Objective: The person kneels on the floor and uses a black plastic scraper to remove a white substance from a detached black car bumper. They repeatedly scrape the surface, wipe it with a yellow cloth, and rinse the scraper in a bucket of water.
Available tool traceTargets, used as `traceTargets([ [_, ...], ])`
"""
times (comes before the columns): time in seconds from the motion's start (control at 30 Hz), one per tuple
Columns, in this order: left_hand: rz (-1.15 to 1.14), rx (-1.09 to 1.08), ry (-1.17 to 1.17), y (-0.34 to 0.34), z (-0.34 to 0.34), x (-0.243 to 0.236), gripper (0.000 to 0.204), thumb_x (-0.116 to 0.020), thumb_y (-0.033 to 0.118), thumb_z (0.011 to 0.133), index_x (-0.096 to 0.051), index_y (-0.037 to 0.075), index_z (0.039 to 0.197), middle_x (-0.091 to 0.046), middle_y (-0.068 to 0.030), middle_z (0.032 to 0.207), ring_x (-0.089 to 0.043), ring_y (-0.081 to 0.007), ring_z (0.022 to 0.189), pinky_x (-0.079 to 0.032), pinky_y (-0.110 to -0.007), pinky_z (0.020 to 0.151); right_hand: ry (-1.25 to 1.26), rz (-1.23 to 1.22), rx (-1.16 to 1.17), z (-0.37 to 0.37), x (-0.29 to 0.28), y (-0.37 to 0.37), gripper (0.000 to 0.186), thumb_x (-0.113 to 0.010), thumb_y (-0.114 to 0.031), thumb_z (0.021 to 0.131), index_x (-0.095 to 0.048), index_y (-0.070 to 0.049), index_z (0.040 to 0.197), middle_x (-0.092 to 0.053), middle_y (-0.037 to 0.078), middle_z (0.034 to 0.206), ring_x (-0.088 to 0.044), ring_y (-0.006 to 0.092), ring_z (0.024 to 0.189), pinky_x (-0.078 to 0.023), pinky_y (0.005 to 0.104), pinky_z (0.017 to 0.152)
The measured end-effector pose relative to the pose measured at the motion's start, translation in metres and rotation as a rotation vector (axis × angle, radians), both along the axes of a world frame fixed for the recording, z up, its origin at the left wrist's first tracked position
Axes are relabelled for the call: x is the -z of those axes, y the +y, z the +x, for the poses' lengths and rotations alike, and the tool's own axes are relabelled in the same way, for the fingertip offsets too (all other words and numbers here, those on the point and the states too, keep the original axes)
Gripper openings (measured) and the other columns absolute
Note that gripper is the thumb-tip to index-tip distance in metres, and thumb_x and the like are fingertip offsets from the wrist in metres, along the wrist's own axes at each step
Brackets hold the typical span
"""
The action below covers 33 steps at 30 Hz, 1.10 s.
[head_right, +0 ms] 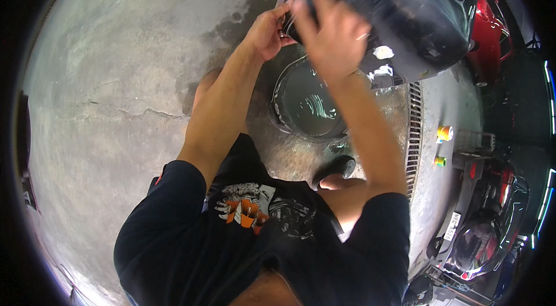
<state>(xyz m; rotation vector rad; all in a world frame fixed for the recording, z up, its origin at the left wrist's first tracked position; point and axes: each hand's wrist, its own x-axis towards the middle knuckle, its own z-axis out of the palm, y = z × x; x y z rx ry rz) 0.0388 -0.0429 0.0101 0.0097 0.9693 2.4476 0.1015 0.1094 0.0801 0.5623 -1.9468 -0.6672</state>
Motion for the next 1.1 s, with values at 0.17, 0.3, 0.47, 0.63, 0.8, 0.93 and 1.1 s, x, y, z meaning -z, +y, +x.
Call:
traceTargets([
  [0.17, 0.041, -0.022, -0.030, -0.001, -0.005, 0.002, 0.042, -0.072, 0.049, 0.103, -0.071, 0.010, 0.119, -0.072, -0.0001, 0.100, -0.067, -0.0161, 0.097, -0.055, -0.038, 0.083, -0.318, 0.053, -0.268, 0.013, 0.017, 0.007, 0.047, -0.071, -0.025, 0.091, -0.068, -0.025, 0.138, -0.068, 0.006, 0.137, -0.065, 0.0239, 0.115, -0.043, 0.0441, 0.091],
  [0.3, 0.005, 0.010, -0.010, 0.002, -0.005, 0.005, 0.045, -0.070, 0.053, 0.102, -0.074, 0.010, 0.116, -0.077, -0.0032, 0.102, -0.073, -0.0177, 0.098, -0.058, -0.040, 0.092, 0.002, -0.107, -0.047, -0.004, -0.038, 0.023, 0.051, -0.076, -0.012, 0.091, -0.073, -0.033, 0.138, -0.069, 0.007, 0.135, -0.065, 0.0278, 0.110, -0.046, 0.0430, 0.085],
  [0.47, 0.009, 0.001, -0.032, -0.001, -0.003, 0.000, 0.037, -0.070, 0.049, 0.104, -0.074, 0.013, 0.110, -0.077, -0.0003, 0.095, -0.073, -0.0164, 0.088, -0.057, -0.040, 0.091, -0.233, -0.029, -0.246, 0.017, 0.030, 0.033, 0.044, -0.075, -0.019, 0.089, -0.074, -0.032, 0.132, -0.070, 0.006, 0.138, -0.066, 0.0273, 0.110, -0.044, 0.0441, 0.089],
  [0.63, 0.003, 0.017, -0.021, -0.003, -0.004, 0.000, 0.036, -0.069, 0.047, 0.105, -0.075, 0.012, 0.109, -0.077, -0.0009, 0.098, -0.072, -0.0163, 0.085, -0.060, -0.039, 0.088, -0.249, -0.096, -0.278, 0.014, 0.010, 0.034, 0.045, -0.072, -0.017, 0.091, -0.073, -0.028, 0.134, -0.069, 0.008, 0.137, -0.066, 0.0272, 0.110, -0.043, 0.0437, 0.084],
  [0.8, 0.025, 0.018, -0.035, 0.003, -0.006, 0.005, 0.038, -0.069, 0.046, 0.106, -0.075, 0.009, 0.115, -0.077, -0.0028, 0.099, -0.073, -0.0167, 0.088, -0.061, -0.040, 0.085, 0.047, -0.153, -0.165, 0.000, -0.029, 0.026, 0.048, -0.074, -0.010, 0.094, -0.075, -0.030, 0.137, -0.072, 0.010, 0.128, -0.064, 0.0282, 0.107, -0.044, 0.0421, 0.084],
  [0.93, 0.009, -0.029, -0.018, 0.000, -0.008, 0.005, 0.040, -0.070, 0.044, 0.105, -0.075, 0.005, 0.115, -0.078, -0.0055, 0.100, -0.074, -0.0187, 0.090, -0.061, -0.042, 0.085, -0.260, -0.057, -0.223, 0.021, 0.024, 0.020, 0.052, -0.069, -0.016, 0.094, -0.068, -0.033, 0.144, -0.068, 0.007, 0.138, -0.064, 0.0298, 0.118, -0.045, 0.0450, 0.089],
  [1.1, 0.029, 0.015, 0.032, 0.002, -0.003, 0.006, 0.039, -0.067, 0.049, 0.106, -0.074, 0.013, 0.119, -0.078, -0.0011, 0.106, -0.074, -0.0148, 0.100, -0.059, -0.036, 0.087, 0.009, -0.041, -0.030, 0.003, -0.028, 0.026, 0.048, -0.069, -0.013, 0.092, -0.073, -0.032, 0.135, -0.068, 0.008, 0.134, -0.062, 0.0286, 0.101, -0.043, 0.0431, 0.080],
])
